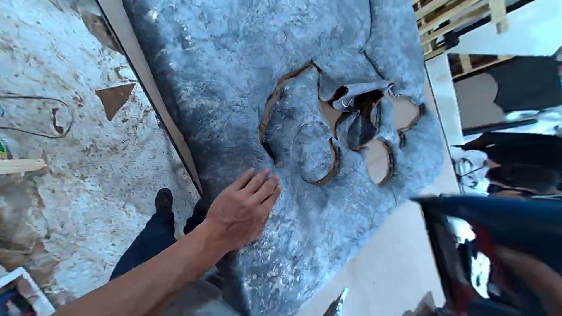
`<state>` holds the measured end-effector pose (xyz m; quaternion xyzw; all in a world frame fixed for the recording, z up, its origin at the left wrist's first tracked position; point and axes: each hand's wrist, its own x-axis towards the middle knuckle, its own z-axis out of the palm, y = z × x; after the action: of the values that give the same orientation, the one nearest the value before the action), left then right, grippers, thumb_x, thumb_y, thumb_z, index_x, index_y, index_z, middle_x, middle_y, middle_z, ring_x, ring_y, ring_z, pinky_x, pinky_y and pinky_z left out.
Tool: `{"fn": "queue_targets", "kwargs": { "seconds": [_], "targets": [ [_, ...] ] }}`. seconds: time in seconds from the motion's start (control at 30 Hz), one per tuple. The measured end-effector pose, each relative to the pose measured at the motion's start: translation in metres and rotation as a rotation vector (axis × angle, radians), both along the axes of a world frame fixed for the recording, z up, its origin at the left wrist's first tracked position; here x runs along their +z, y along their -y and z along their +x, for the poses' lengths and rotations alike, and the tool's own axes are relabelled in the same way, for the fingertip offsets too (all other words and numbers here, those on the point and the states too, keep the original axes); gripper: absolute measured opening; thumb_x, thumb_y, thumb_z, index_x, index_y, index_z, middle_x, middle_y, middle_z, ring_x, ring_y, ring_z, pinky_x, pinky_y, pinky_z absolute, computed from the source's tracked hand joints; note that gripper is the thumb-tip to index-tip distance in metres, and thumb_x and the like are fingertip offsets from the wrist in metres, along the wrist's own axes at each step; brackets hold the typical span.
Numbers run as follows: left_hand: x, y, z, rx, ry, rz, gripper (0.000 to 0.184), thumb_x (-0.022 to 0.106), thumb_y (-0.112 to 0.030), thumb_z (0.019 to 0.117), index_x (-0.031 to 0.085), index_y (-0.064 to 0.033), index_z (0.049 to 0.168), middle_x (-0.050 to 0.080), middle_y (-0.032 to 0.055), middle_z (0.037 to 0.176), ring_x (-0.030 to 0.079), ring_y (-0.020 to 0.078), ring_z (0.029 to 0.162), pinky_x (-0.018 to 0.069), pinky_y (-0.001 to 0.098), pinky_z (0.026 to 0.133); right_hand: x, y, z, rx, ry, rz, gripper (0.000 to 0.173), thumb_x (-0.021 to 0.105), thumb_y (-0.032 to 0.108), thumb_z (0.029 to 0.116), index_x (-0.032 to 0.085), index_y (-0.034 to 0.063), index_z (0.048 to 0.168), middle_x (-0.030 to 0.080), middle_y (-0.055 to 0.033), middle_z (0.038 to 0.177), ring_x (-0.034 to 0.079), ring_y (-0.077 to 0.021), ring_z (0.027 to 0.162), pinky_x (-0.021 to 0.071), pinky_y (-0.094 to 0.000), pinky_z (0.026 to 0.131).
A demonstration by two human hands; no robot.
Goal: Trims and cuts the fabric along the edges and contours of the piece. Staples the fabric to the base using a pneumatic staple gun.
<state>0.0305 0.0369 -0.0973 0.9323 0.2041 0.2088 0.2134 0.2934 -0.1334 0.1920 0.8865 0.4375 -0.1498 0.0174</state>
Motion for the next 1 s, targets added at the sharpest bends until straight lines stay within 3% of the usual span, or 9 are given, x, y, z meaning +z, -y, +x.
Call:
{"fn": "queue_targets", "kwargs": {
  "seconds": [0.07,0.1,0.17,0.3,0.47,0.63,0.87,0.93,1.0],
  "targets": [
    [0.004,0.008,-0.001,-0.015,-0.176,-0.054,0.056,0.038,-0.040,0.1035,0.054,-0.0124,0.150,0.045,0.0065,0.161,0.035,0.0256,0.153,0.0229,0.0527,0.126,-0.024,-0.057,0.011,0.113,-0.062,-0.039,0.050,0.052,0.041,0.1000,0.056,0.0013,0.130,0.069,-0.0100,0.087,0.069,-0.0197,0.065,0.0600,-0.0450,0.057],
    [0.007,0.008,0.001,0.008,-0.265,-0.068,0.064,0.034,-0.047,0.1041,0.045,-0.0112,0.156,0.038,0.0077,0.165,0.028,0.0257,0.156,0.0166,0.0537,0.128,-0.037,-0.084,0.008,0.154,-0.097,-0.071,0.048,0.050,0.049,0.0989,0.057,0.0122,0.130,0.069,-0.0030,0.082,0.068,-0.0168,0.061,0.0602,-0.0417,0.052],
    [0.011,0.007,0.006,0.053,-0.384,-0.078,0.074,0.027,-0.054,0.1034,0.037,-0.0063,0.159,0.033,0.0119,0.167,0.024,0.0278,0.158,0.0113,0.0550,0.128,-0.057,-0.134,-0.008,0.179,-0.236,-0.169,0.036,0.052,0.049,0.0970,0.057,0.0223,0.121,0.069,0.0037,0.076,0.068,-0.0136,0.056,0.0610,-0.0361,0.049],
    [0.011,0.001,0.013,0.132,-0.384,-0.076,0.073,0.031,-0.054,0.1011,0.048,-0.0063,0.153,0.045,0.0124,0.160,0.036,0.0295,0.152,0.0214,0.0544,0.125,-0.084,-0.209,-0.032,0.181,-0.458,-0.404,0.020,0.054,0.034,0.1048,0.056,0.0159,0.113,0.070,-0.0029,0.075,0.069,-0.0179,0.055,0.0612,-0.0349,0.048],
    [0.013,-0.005,0.020,0.153,-0.410,-0.074,0.074,0.031,-0.055,0.0985,0.053,-0.0065,0.149,0.048,0.0121,0.157,0.040,0.0284,0.149,0.0270,0.0526,0.121,-0.098,-0.265,-0.053,0.201,-0.435,-0.631,0.017,0.054,0.027,0.1075,0.056,0.0110,0.112,0.069,-0.0070,0.077,0.068,-0.0195,0.053,0.0617,-0.0351,0.048],
    [0.008,-0.004,0.020,0.190,-0.345,-0.065,0.073,0.035,-0.056,0.0953,0.058,-0.0071,0.145,0.052,0.0117,0.154,0.043,0.0277,0.146,0.0297,0.0509,0.118,-0.115,-0.290,-0.074,0.241,-0.405,-0.794,0.020,0.053,0.028,0.1084,0.056,0.0084,0.107,0.067,-0.0062,0.075,0.068,-0.0173,0.052,0.0609,-0.0326,0.048],
    [0.003,-0.003,0.023,0.245,-0.287,-0.060,0.072,0.039,-0.055,0.0916,0.063,-0.0068,0.140,0.055,0.0118,0.151,0.047,0.0273,0.143,0.0320,0.0494,0.116,-0.128,-0.311,-0.088,0.292,-0.376,-0.921,0.023,0.051,0.030,0.1091,0.056,0.0072,0.110,0.068,-0.0086,0.079,0.067,-0.0177,0.051,0.0611,-0.0334,0.047],
    [0.004,-0.005,0.022,0.234,-0.268,-0.067,0.070,0.041,-0.055,0.0907,0.064,-0.0077,0.137,0.057,0.0115,0.148,0.048,0.0275,0.141,0.0355,0.0486,0.112,-0.132,-0.320,-0.096,0.327,-0.337,-0.984,0.024,0.051,0.030,0.1092,0.057,0.0063,0.110,0.069,-0.0101,0.083,0.066,-0.0184,0.051,0.0600,-0.0343,0.048],
    [0.005,-0.016,0.017,0.177,-0.228,-0.080,0.066,0.045,-0.052,0.0887,0.068,-0.0070,0.132,0.060,0.0120,0.143,0.053,0.0293,0.135,0.0443,0.0485,0.100,-0.134,-0.330,-0.106,0.320,-0.322,-1.035,0.024,0.051,0.027,0.1092,0.058,0.0046,0.114,0.069,-0.0120,0.083,0.066,-0.0198,0.053,0.0598,-0.0349,0.050]
  ]
}}
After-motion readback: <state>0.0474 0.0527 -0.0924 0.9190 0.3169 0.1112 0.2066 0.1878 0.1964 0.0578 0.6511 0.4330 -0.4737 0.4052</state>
